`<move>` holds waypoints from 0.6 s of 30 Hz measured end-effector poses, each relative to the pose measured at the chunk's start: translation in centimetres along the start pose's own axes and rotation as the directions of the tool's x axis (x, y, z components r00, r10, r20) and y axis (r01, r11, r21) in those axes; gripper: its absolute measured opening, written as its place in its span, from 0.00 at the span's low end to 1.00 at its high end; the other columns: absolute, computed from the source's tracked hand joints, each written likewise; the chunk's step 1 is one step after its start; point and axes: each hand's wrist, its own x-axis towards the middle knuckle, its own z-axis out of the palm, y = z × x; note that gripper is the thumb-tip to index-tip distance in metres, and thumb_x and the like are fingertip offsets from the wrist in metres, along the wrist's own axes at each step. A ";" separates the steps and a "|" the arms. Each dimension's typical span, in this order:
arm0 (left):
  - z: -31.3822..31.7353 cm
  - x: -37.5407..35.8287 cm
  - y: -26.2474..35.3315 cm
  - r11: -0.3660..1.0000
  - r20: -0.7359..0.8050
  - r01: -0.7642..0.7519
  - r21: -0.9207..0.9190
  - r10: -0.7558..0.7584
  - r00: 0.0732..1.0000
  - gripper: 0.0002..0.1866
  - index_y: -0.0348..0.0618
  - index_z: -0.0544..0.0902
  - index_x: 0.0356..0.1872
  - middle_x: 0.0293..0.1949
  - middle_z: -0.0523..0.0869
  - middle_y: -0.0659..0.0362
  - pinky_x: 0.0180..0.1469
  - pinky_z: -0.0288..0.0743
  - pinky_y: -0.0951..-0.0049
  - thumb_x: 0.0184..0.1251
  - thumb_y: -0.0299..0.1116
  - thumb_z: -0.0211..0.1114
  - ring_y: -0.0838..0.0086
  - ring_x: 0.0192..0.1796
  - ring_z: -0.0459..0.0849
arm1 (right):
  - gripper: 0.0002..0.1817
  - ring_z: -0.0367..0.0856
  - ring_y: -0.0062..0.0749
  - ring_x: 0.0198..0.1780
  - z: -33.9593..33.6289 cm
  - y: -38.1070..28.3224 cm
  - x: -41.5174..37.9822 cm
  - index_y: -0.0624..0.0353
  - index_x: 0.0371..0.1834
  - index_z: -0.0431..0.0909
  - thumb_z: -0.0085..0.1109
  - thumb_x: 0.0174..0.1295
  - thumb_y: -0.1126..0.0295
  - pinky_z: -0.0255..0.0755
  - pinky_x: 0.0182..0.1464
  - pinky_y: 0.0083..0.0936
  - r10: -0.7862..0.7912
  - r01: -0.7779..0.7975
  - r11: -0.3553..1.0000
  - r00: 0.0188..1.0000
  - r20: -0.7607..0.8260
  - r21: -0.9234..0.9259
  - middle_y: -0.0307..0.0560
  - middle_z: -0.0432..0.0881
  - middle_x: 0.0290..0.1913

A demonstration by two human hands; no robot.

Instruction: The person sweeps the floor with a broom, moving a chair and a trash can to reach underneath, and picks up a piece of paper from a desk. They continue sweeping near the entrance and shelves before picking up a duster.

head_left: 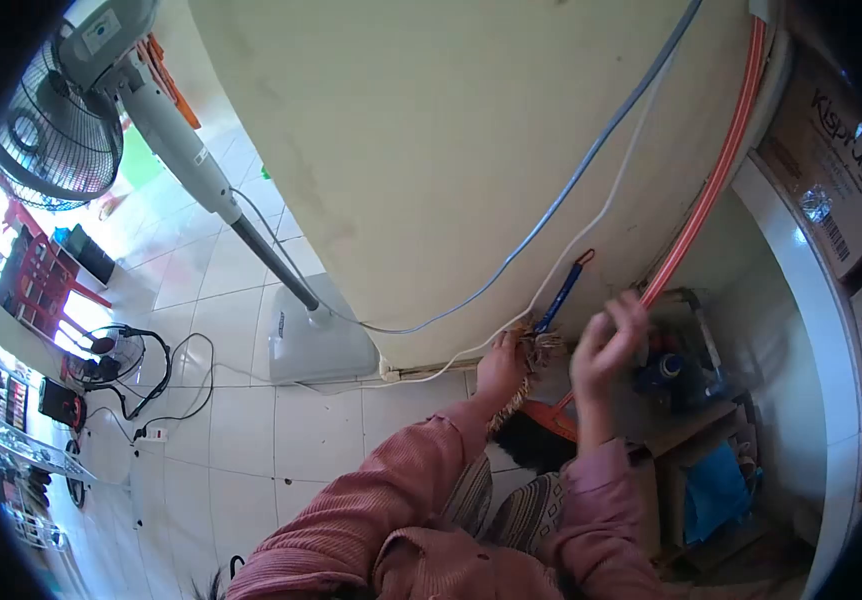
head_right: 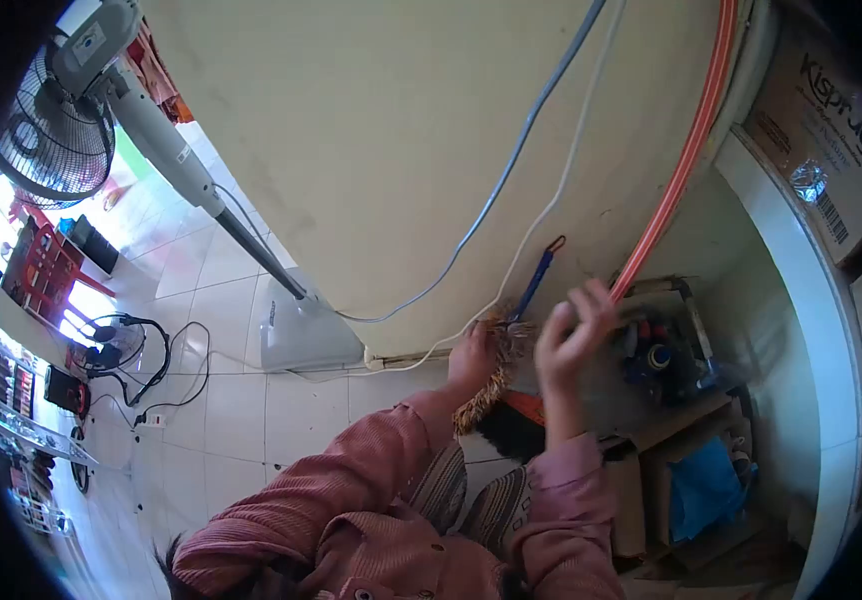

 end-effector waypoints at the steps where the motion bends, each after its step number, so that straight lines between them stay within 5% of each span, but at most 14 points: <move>1: -0.4 -0.5 0.5 0.996 0.013 0.088 -0.029 -0.088 0.996 0.18 0.38 0.70 0.52 0.44 0.79 0.44 0.46 0.74 0.52 0.63 0.32 0.57 0.45 0.47 0.78 | 0.25 0.64 0.56 0.63 0.8 -1.1 -2.4 0.66 0.61 0.62 0.56 0.65 0.65 0.57 0.65 0.46 0.094 -0.106 0.989 0.989 0.118 0.102 0.62 0.64 0.62; 3: -1.1 -2.1 1.3 0.984 -0.008 0.124 -0.132 -0.126 0.992 0.16 0.37 0.70 0.52 0.42 0.78 0.42 0.46 0.73 0.52 0.63 0.29 0.56 0.43 0.46 0.77 | 0.21 0.66 0.53 0.62 1.9 -4.2 -4.9 0.65 0.56 0.66 0.56 0.65 0.64 0.58 0.64 0.43 0.368 -0.363 0.929 0.924 0.100 -0.065 0.63 0.67 0.60; 5: -2.7 -4.5 1.1 0.966 -0.100 0.003 -0.258 -0.030 0.994 0.15 0.37 0.69 0.52 0.42 0.77 0.41 0.45 0.72 0.51 0.64 0.26 0.55 0.41 0.45 0.76 | 0.19 0.72 0.50 0.56 4.1 -3.7 -10.2 0.65 0.51 0.69 0.56 0.65 0.62 0.65 0.58 0.39 0.623 -0.661 0.733 0.748 0.229 0.162 0.62 0.72 0.55; 7: -3.6 -8.0 0.3 0.929 -0.102 -0.031 -0.368 -0.007 0.995 0.15 0.36 0.69 0.52 0.41 0.77 0.42 0.47 0.72 0.54 0.65 0.24 0.53 0.43 0.44 0.77 | 0.17 0.77 0.46 0.46 1.7 -6.1 -10.8 0.65 0.47 0.69 0.55 0.66 0.61 0.70 0.49 0.36 0.585 -0.801 0.571 0.551 0.595 0.180 0.57 0.77 0.43; 10: -5.1 -11.1 -1.1 0.870 -0.089 0.015 -0.493 -0.067 0.994 0.14 0.35 0.69 0.52 0.41 0.77 0.43 0.48 0.71 0.55 0.66 0.24 0.53 0.45 0.46 0.77 | 0.16 0.73 0.36 0.38 1.4 -9.0 -13.4 0.64 0.42 0.67 0.50 0.70 0.59 0.67 0.43 0.33 0.322 -0.508 0.745 0.841 0.434 0.432 0.51 0.72 0.38; 14: -8.2 -10.1 -0.6 0.902 -0.147 0.056 -0.428 -0.131 0.980 0.09 0.38 0.70 0.48 0.41 0.78 0.46 0.48 0.72 0.62 0.68 0.25 0.52 0.56 0.45 0.79 | 0.15 0.75 0.40 0.34 5.7 -10.1 -13.9 0.63 0.42 0.67 0.49 0.69 0.60 0.70 0.40 0.34 0.452 -0.616 0.697 0.775 0.442 0.367 0.52 0.74 0.33; 18: -7.2 -5.7 -2.2 0.943 -0.245 0.016 -0.332 -0.102 0.964 0.09 0.37 0.70 0.47 0.41 0.77 0.45 0.48 0.70 0.57 0.69 0.27 0.53 0.50 0.45 0.77 | 0.17 0.77 0.41 0.37 10.7 -8.5 -12.7 0.64 0.44 0.67 0.48 0.70 0.57 0.70 0.41 0.36 0.494 -0.616 0.673 0.786 0.372 0.409 0.54 0.76 0.35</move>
